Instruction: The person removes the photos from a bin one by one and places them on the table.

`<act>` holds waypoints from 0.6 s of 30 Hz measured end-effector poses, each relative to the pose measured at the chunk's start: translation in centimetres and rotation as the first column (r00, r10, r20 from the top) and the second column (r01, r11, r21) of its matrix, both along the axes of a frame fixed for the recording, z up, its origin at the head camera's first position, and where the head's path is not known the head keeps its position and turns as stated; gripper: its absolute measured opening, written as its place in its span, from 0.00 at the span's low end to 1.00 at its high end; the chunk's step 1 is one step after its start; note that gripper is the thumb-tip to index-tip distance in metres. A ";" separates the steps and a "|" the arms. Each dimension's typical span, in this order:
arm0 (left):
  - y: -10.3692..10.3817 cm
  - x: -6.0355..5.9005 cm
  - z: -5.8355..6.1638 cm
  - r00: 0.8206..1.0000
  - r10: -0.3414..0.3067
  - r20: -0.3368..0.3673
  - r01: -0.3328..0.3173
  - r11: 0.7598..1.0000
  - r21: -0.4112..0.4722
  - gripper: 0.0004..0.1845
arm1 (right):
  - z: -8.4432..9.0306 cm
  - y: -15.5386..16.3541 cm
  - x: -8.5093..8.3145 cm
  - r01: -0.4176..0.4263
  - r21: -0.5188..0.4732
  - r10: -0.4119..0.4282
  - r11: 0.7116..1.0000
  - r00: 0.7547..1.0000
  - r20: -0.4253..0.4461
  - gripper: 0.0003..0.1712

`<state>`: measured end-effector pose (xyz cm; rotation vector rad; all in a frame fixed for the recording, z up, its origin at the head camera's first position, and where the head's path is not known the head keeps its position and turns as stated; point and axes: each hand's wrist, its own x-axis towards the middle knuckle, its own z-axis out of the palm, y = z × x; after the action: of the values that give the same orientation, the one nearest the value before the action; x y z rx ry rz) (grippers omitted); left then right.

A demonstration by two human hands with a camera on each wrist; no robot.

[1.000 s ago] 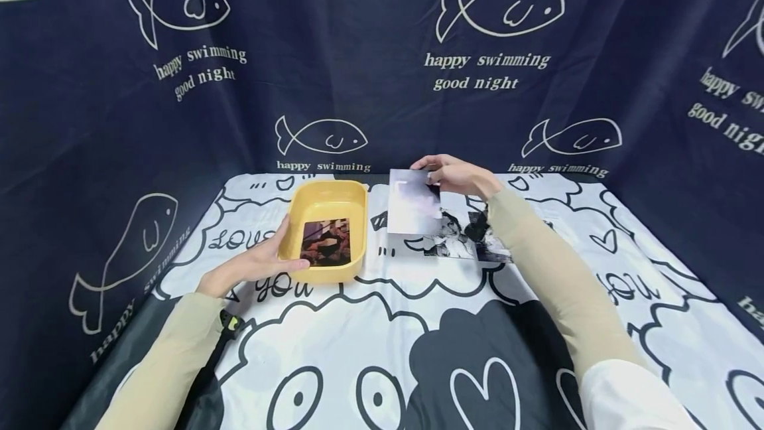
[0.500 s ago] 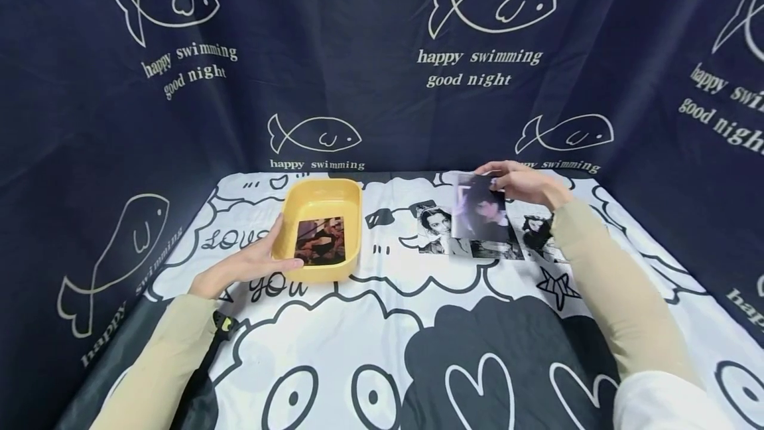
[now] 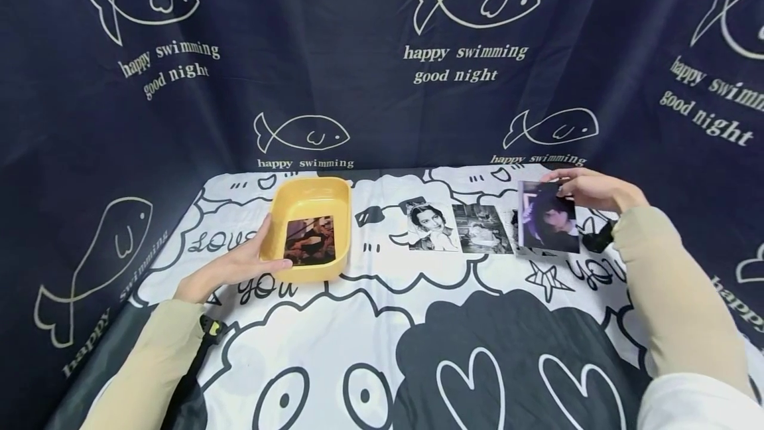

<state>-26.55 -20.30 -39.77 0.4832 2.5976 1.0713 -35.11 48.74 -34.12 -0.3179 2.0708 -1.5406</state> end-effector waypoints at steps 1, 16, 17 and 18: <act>0.0 0.0 0.0 1.000 -0.001 -0.003 0.001 1.000 0.001 0.61 | 0.0 0.7 0.2 0.016 0.026 -0.016 1.000 1.000 0.007 0.25; -0.1 0.3 0.1 1.000 0.000 -0.004 0.000 0.998 -0.065 0.62 | -1.5 6.2 1.6 0.226 0.335 -0.218 0.915 0.974 -0.062 0.23; -0.1 0.3 0.1 1.000 -0.004 -0.011 0.003 0.998 -0.058 0.62 | -1.7 6.2 1.6 0.248 0.338 -0.239 0.908 0.969 -0.071 0.23; -0.1 0.4 0.1 1.000 -0.001 -0.009 0.000 0.998 -0.058 0.62 | -1.9 6.1 1.6 0.273 0.341 -0.261 0.900 0.962 -0.080 0.24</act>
<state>-26.18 -20.42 -39.71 0.4764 2.6280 0.9927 -33.50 54.87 -36.02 0.0802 2.4418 -1.2789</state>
